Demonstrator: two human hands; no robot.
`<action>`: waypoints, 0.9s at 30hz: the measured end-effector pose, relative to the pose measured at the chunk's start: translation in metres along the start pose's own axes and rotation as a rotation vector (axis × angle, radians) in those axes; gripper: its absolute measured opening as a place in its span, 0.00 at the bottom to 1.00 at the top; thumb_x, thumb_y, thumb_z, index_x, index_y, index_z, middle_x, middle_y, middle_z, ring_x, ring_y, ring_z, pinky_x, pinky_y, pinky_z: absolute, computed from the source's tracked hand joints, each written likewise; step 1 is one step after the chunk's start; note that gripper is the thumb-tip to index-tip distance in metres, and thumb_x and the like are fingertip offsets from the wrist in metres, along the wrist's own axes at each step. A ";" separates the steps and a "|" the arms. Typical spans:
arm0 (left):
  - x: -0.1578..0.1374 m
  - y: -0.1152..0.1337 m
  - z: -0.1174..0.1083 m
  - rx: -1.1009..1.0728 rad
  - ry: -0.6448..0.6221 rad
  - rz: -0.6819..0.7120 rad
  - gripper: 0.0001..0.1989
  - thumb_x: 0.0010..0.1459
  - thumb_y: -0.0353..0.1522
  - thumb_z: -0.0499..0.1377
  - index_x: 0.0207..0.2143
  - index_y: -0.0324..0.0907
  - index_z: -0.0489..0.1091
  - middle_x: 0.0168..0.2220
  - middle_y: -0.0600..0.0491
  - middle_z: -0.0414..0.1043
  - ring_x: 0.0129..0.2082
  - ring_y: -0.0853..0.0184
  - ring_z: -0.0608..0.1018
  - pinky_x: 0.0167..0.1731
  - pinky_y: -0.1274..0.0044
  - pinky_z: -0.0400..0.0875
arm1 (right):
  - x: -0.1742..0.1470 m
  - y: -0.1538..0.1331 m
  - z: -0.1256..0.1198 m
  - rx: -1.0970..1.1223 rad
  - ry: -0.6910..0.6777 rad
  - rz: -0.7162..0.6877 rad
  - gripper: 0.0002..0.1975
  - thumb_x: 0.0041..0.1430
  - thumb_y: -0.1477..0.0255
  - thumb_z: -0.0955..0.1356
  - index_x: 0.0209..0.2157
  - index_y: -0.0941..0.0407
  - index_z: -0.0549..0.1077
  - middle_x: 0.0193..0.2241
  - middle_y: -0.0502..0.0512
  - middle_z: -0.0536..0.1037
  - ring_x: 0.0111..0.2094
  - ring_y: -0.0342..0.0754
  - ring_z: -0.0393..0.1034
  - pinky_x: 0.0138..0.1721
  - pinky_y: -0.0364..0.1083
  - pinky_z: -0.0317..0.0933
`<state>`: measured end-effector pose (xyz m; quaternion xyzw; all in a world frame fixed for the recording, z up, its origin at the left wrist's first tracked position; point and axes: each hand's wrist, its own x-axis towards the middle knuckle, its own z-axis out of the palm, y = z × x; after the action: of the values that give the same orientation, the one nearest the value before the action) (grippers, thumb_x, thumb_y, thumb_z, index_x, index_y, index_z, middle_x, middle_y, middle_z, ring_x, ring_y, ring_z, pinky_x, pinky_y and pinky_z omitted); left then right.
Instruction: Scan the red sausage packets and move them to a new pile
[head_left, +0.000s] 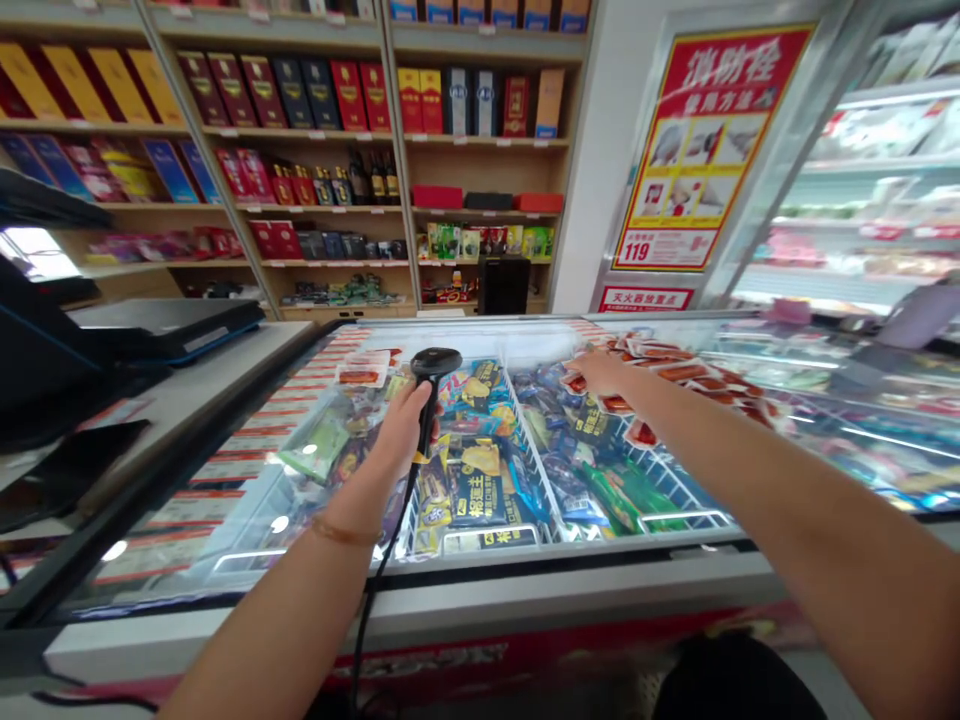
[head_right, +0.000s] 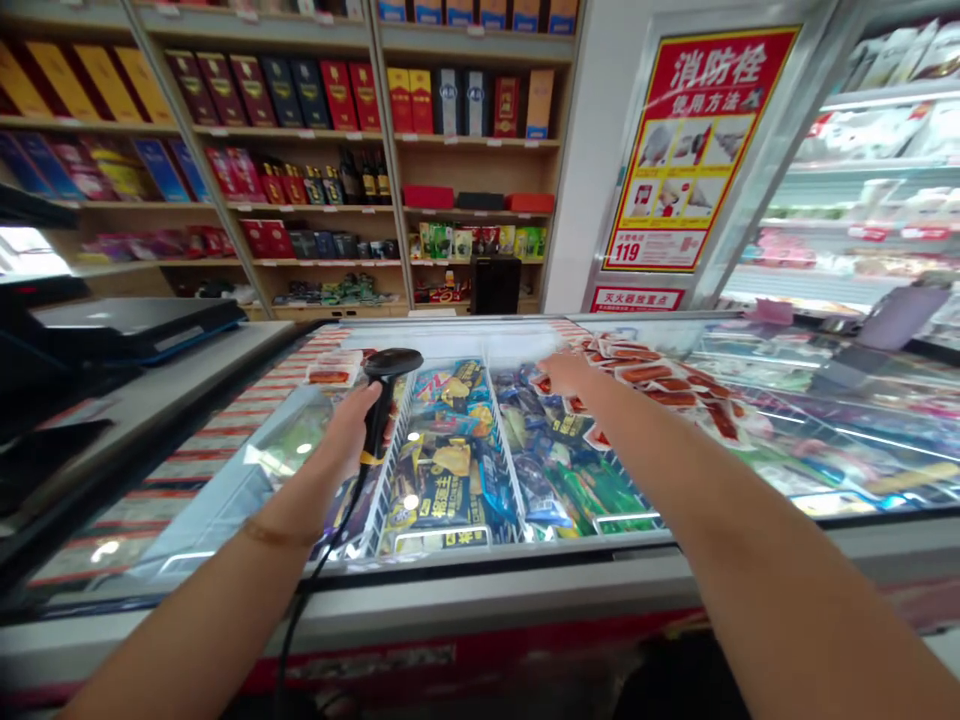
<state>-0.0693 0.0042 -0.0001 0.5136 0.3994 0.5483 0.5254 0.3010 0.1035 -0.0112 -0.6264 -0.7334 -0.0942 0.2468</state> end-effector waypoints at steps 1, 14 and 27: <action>0.001 -0.002 0.000 0.021 -0.012 -0.003 0.19 0.50 0.48 0.58 0.32 0.42 0.60 0.23 0.59 0.67 0.12 0.75 0.66 0.11 0.81 0.59 | -0.004 0.002 0.000 -0.021 -0.043 0.000 0.09 0.42 0.79 0.73 0.29 0.53 0.79 0.32 0.62 0.78 0.42 0.61 0.71 0.48 0.65 0.58; 0.000 -0.005 0.001 0.051 -0.047 -0.052 0.19 0.49 0.47 0.59 0.32 0.43 0.60 0.21 0.59 0.67 0.12 0.75 0.66 0.11 0.82 0.59 | -0.002 -0.100 0.045 0.115 -0.227 -0.054 0.25 0.55 0.60 0.68 0.53 0.54 0.71 0.49 0.59 0.75 0.48 0.55 0.69 0.48 0.50 0.61; -0.004 -0.010 0.003 0.080 -0.187 -0.084 0.19 0.49 0.46 0.61 0.33 0.41 0.61 0.23 0.57 0.67 0.13 0.74 0.67 0.11 0.81 0.60 | -0.025 -0.108 0.053 0.326 0.059 0.077 0.17 0.56 0.66 0.66 0.46 0.58 0.73 0.43 0.61 0.76 0.46 0.54 0.70 0.48 0.50 0.60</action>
<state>-0.0650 0.0014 -0.0101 0.5658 0.3916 0.4590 0.5620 0.1860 0.0839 -0.0509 -0.6027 -0.7067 0.0172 0.3700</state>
